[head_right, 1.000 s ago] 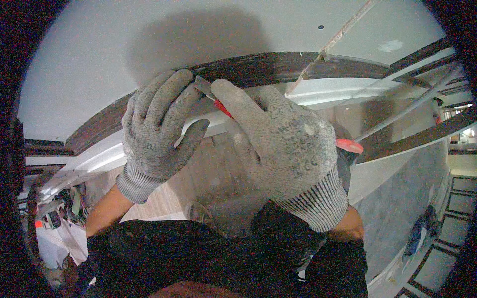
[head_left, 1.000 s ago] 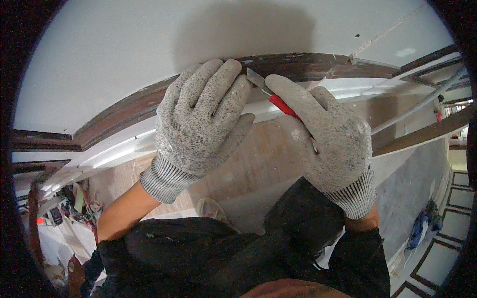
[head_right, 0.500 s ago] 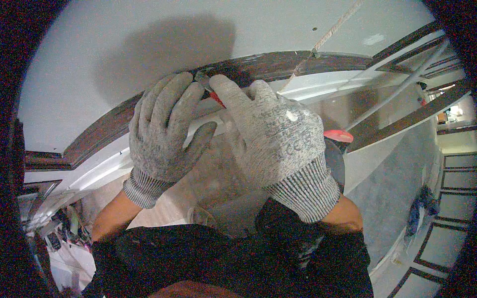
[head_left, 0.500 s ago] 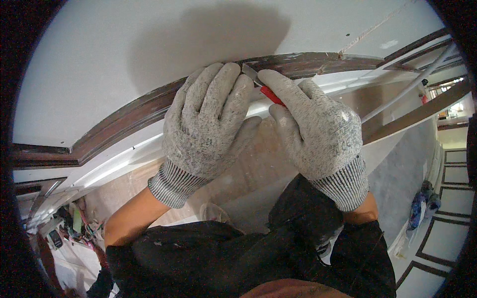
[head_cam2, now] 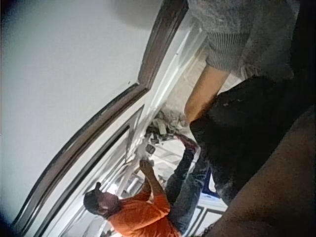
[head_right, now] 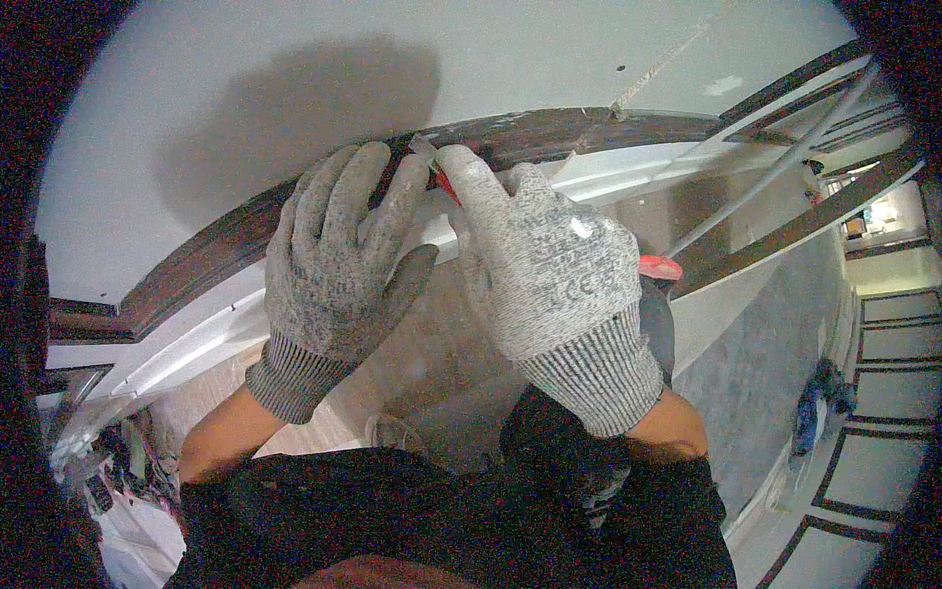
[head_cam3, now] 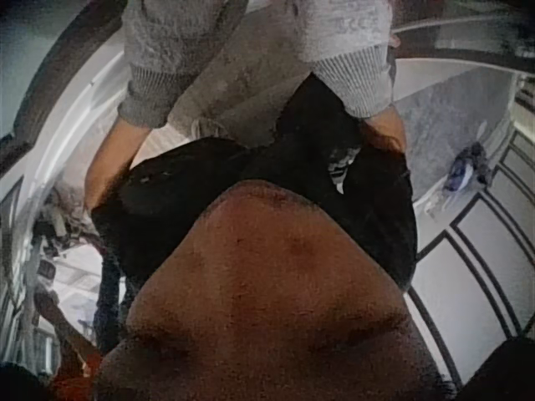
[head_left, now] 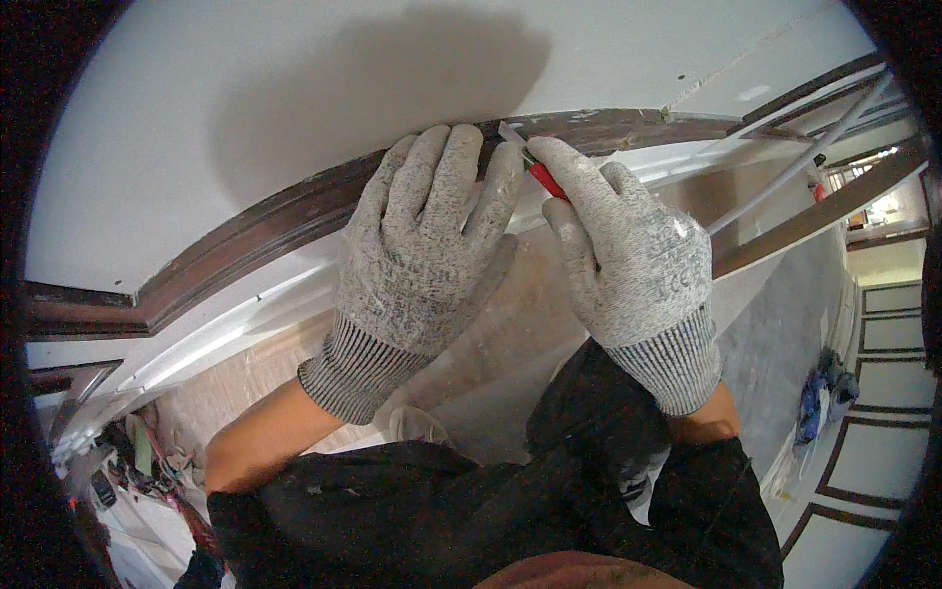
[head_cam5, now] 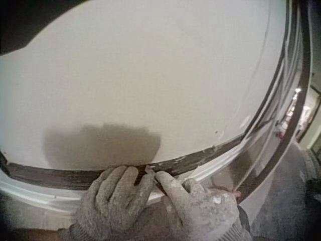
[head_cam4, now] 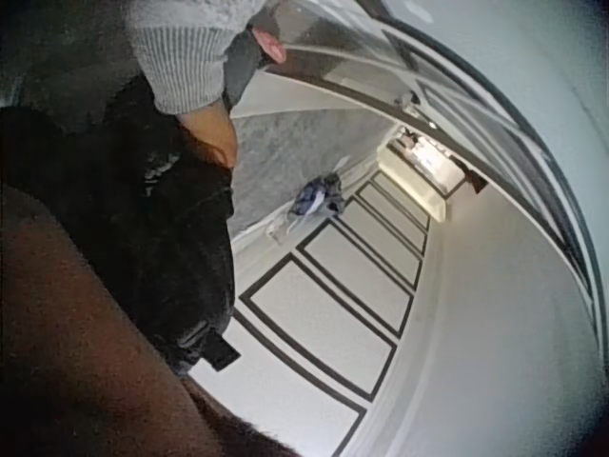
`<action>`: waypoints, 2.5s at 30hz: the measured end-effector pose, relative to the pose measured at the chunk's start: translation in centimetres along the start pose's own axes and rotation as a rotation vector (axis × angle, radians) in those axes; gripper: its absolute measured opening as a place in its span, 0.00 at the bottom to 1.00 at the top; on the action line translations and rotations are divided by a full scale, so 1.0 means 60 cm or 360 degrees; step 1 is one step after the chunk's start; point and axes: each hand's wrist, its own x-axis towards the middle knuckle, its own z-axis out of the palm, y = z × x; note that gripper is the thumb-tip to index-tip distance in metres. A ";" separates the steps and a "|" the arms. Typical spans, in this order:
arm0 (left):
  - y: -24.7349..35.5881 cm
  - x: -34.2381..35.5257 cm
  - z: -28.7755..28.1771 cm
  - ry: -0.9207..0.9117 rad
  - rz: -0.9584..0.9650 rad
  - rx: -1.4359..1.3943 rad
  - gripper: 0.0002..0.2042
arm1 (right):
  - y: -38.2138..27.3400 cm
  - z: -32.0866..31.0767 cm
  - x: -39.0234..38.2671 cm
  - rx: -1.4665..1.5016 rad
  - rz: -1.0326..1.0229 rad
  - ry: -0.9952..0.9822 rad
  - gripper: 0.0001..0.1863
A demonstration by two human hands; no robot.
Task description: The person uses a utility knife to trim excess material from the edge of a wall molding while kneeling on the floor.
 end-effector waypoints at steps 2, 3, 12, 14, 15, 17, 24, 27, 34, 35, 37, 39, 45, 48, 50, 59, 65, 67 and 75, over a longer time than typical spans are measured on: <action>0.002 0.002 -0.011 -0.0043 -0.0012 0.0021 0.41 | -0.001 -0.004 0.000 -0.0014 -0.0006 0.0020 0.23; 0.002 0.004 -0.014 -0.0029 -0.0013 0.0003 0.41 | -0.002 -0.009 0.000 -0.0045 0.0002 0.0007 0.23; 0.002 -0.003 0.003 0.0024 0.0047 0.0058 0.39 | 0.000 -0.008 -0.003 -0.0045 0.0015 -0.0068 0.24; 0.004 0.001 0.001 0.0098 0.0030 -0.0022 0.40 | -0.006 -0.016 -0.005 -0.0055 0.0007 -0.0052 0.24; 0.006 0.003 -0.004 0.0065 0.0021 -0.0020 0.40 | -0.008 -0.021 -0.005 -0.0072 0.0013 -0.0052 0.24; 0.008 0.002 -0.009 -0.0012 -0.0006 -0.0020 0.40 | -0.005 -0.016 -0.005 -0.0105 0.0030 -0.0061 0.23; 0.007 -0.001 -0.007 -0.0067 0.0011 0.0014 0.37 | 0.000 -0.010 -0.008 -0.0084 0.0000 -0.0041 0.25; 0.005 -0.002 -0.008 -0.0050 0.0035 0.0039 0.36 | -0.005 -0.015 -0.007 -0.0103 -0.0005 -0.0066 0.25; 0.006 0.001 -0.007 -0.0026 0.0047 0.0041 0.35 | -0.010 -0.020 -0.006 -0.0078 0.0042 -0.0138 0.26; 0.006 0.002 -0.008 -0.0039 0.0041 0.0045 0.35 | -0.008 -0.019 -0.006 -0.0095 0.0071 -0.0144 0.26; 0.006 0.002 -0.006 -0.0012 0.0062 0.0049 0.35 | -0.002 -0.017 -0.004 -0.0135 0.0129 -0.0159 0.26; 0.007 0.001 0.000 0.0006 0.0065 0.0052 0.35 | -0.001 -0.012 -0.009 -0.0086 0.0037 -0.0082 0.26; 0.006 -0.002 -0.005 -0.0011 0.0044 0.0101 0.34 | -0.010 -0.015 -0.004 -0.0108 0.0064 -0.0144 0.27; 0.007 0.001 -0.004 -0.0028 0.0035 0.0086 0.34 | -0.003 -0.010 -0.006 -0.0045 0.0007 -0.0105 0.26; 0.008 0.007 -0.006 -0.0044 0.0042 0.0086 0.34 | 0.001 -0.012 -0.007 -0.0027 -0.0004 -0.0088 0.25; 0.011 0.006 -0.010 -0.0065 0.0045 0.0143 0.32 | 0.002 -0.012 -0.004 -0.0065 0.0046 -0.0135 0.24; 0.014 0.007 -0.017 -0.0092 0.0080 0.0165 0.30 | 0.015 -0.020 -0.003 -0.0069 0.0082 -0.0096 0.25; 0.012 0.005 -0.014 -0.0077 0.0079 0.0167 0.30 | 0.014 -0.022 -0.007 -0.0077 0.0046 -0.0089 0.24; 0.016 0.011 -0.024 -0.0098 0.0070 0.0180 0.30 | 0.017 -0.024 -0.008 -0.0140 0.0093 -0.0111 0.24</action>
